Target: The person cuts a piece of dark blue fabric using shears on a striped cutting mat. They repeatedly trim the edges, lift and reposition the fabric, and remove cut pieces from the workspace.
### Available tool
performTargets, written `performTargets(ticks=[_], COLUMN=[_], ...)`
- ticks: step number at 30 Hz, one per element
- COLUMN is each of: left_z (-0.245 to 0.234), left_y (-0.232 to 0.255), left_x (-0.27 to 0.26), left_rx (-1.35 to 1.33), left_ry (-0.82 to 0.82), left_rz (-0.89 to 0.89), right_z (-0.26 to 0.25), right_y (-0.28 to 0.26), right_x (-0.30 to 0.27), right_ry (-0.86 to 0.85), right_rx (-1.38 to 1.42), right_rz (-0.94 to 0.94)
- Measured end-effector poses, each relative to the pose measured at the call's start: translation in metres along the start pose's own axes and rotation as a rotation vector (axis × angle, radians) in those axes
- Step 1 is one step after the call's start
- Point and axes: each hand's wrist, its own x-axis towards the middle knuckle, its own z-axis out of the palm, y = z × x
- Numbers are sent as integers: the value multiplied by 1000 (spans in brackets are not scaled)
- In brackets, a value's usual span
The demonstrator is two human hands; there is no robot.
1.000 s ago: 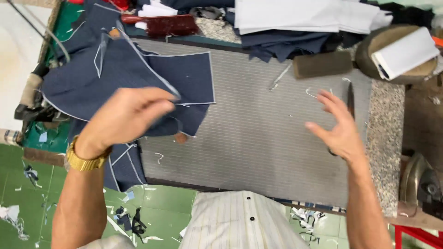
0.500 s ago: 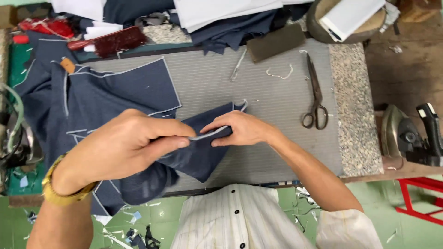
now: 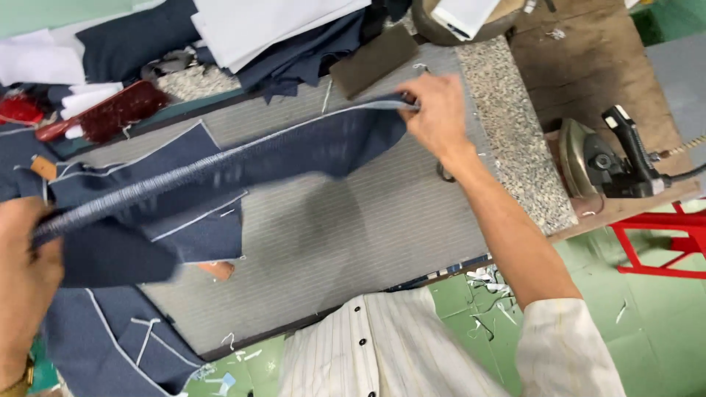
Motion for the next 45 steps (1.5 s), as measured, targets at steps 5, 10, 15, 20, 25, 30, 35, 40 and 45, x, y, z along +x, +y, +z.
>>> performTargets(ticks=[5, 10, 15, 20, 25, 30, 35, 40, 45], left_z=[58, 111, 177, 221, 255, 238, 162, 186, 224], left_y=[-38, -19, 5, -11, -56, -24, 119, 255, 374], left_x=[-55, -104, -131, -165, -207, -203, -94, -45, -25], left_rx=[-325, 312, 432, 412, 416, 407, -66, -276, -600], left_ry=[39, 81, -60, -101, -267, -288, -51, 121, 85], left_rz=[-145, -45, -38, -68, -244, -179, 86, 133, 316], right_z=[-45, -38, 32, 82, 68, 25, 32, 37, 29], right_y=[9, 6, 7, -15, -28, 13, 89, 113, 136], right_x=[-16, -97, -197, -234, -226, -190, -201, -196, -203], right_ry=[394, 375, 100, -33, -91, 55, -115, -373, -423], right_rx=[-244, -254, -173, -55, 88, -47, -112, -117, -151], right_rz=[-1, -5, 122, 149, 89, 232, 473, 687, 695])
